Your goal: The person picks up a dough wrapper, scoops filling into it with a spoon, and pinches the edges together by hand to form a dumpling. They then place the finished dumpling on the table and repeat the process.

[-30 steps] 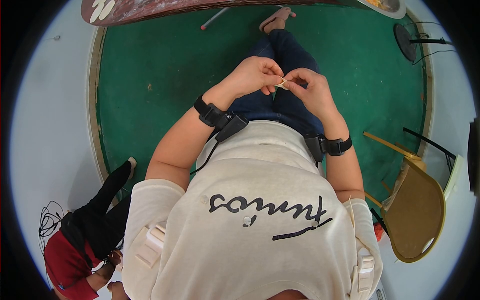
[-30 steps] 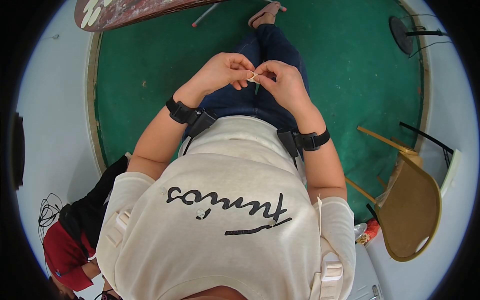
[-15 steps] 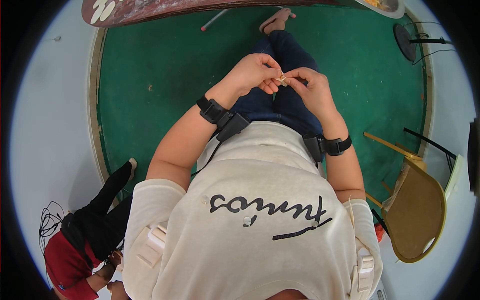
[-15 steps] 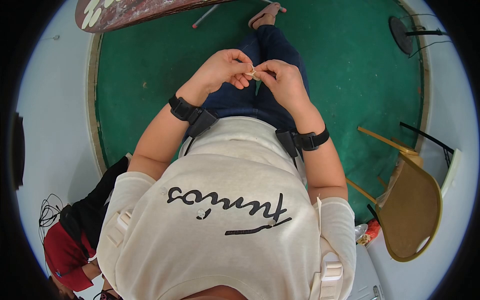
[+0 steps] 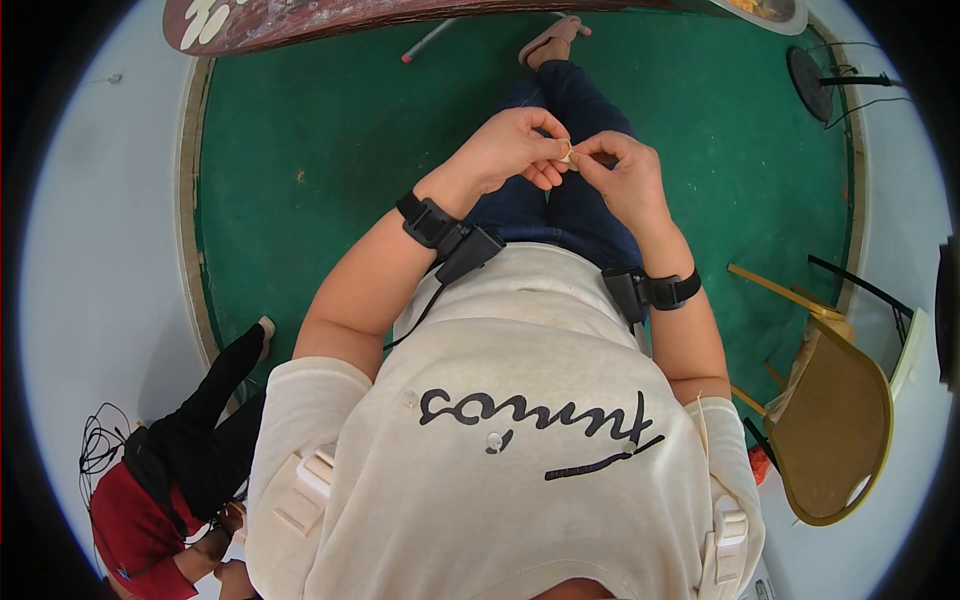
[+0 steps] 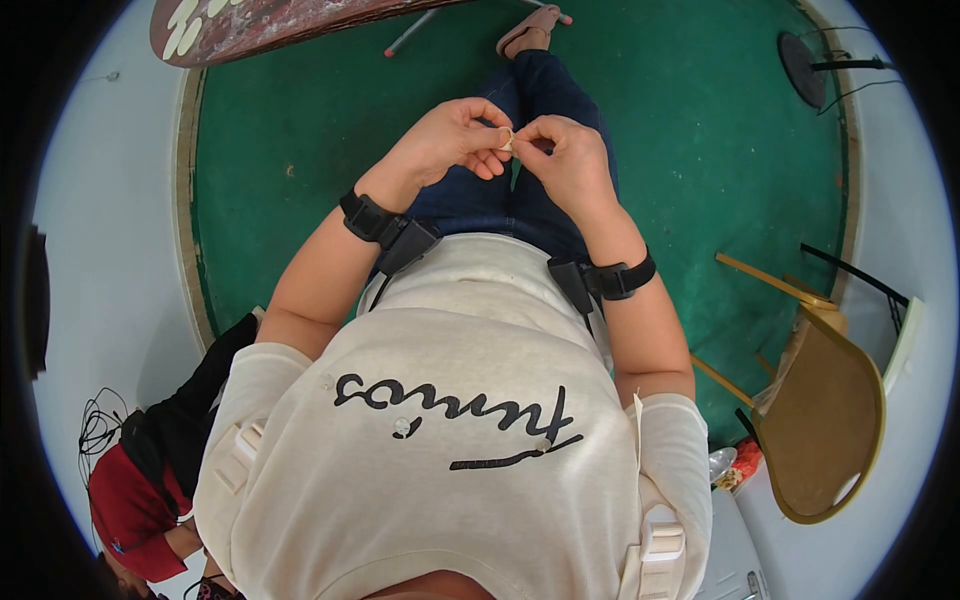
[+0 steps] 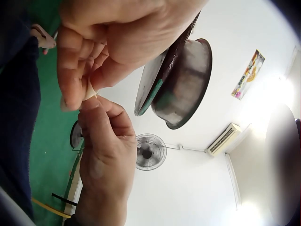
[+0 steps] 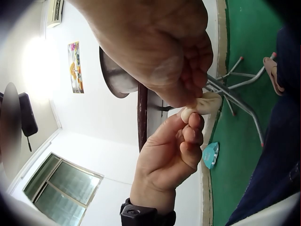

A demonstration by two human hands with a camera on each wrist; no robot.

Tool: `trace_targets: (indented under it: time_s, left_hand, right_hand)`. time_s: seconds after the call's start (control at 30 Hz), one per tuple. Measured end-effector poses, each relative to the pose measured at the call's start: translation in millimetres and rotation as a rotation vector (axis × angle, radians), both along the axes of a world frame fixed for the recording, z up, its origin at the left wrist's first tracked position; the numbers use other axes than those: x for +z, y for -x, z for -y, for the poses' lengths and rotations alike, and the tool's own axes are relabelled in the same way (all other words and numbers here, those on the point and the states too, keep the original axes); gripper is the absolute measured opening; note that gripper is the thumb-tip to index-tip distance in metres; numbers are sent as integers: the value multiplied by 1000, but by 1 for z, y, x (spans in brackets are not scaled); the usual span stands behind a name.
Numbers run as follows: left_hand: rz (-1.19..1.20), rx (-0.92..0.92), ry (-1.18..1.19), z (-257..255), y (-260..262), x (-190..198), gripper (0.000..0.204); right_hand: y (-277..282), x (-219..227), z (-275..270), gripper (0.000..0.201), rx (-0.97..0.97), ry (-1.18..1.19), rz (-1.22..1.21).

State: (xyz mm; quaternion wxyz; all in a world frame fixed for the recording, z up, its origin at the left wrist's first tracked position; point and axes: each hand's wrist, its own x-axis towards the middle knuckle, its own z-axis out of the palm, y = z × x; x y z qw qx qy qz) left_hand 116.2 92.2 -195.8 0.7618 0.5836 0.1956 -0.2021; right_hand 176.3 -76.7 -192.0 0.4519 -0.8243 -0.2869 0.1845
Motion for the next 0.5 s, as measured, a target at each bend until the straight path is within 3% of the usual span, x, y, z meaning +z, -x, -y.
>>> trace_targets:
  time_s: [0.5]
  left_hand:
    - [-17,-1,38,-3,3,-1,18]
  right_hand:
    - [2,2,1,12,-23,43,-155]
